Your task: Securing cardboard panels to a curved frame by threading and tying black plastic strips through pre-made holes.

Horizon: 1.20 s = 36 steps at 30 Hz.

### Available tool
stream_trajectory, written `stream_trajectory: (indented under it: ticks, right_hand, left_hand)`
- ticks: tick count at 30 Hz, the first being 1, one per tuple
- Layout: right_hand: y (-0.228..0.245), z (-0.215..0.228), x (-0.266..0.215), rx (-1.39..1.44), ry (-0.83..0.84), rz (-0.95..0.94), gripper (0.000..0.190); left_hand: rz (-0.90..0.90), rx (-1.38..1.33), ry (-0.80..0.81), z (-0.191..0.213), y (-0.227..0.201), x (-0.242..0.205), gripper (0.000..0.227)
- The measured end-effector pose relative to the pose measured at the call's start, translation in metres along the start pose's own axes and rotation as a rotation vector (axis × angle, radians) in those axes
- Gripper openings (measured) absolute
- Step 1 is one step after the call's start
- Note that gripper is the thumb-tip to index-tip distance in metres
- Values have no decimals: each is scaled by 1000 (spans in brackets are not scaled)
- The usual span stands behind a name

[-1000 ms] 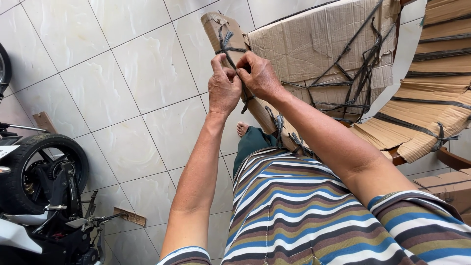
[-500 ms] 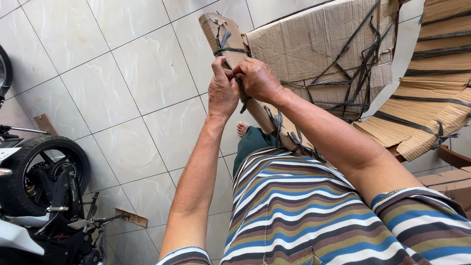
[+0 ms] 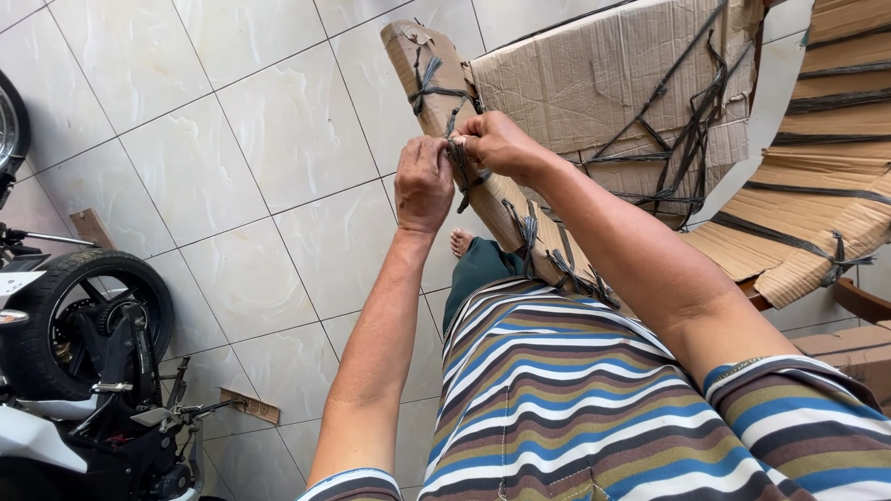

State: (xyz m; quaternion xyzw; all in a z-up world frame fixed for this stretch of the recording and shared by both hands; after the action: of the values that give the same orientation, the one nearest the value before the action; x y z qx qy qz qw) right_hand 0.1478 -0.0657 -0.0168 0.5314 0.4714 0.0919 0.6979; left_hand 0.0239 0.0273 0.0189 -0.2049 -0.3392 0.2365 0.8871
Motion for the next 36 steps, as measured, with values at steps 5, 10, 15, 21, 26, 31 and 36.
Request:
stream_trajectory:
  ticks: [5,10,15,21,26,31,36]
  right_hand:
    - [-8,1,2,98,2,-22,12]
    - [-17,1,13,99,-6,-16,11]
    - [-2,3,5,50,-25,22,12]
    - [-8,10,20,-302,-176,203,14]
    - [-53,19,49,-604,-359,209,20]
    - [-63,34,0,-210,-249,269,19]
    - [-121,49,-21,-320,-124,74,28]
  left_hand:
    - [-56,58,-28,4,-9,-7,24]
    - [-170,236,-50,7,-11,-6,11]
    - [-182,254,-74,5,-8,-4,5]
    - [-175,252,-45,9,0,-2,10]
    - [-126,215,36,6,19,-9,12]
    - [377,-60,135,16,6,-17,32]
    - [0,-87,42,-16,-50,7,32]
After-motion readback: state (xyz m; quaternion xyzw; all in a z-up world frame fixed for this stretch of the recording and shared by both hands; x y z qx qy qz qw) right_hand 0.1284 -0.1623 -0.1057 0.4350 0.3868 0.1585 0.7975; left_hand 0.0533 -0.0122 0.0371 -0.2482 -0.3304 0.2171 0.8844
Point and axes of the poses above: each hand's wrist, its own x-axis towards the middle knuckle, its own z-axis out of the back of the hand, y = z × x, the point moved 3 cm from there along x, towards the middle knuckle, and after that the axes turned 12 degrees about -y, right-handed, at the moved point
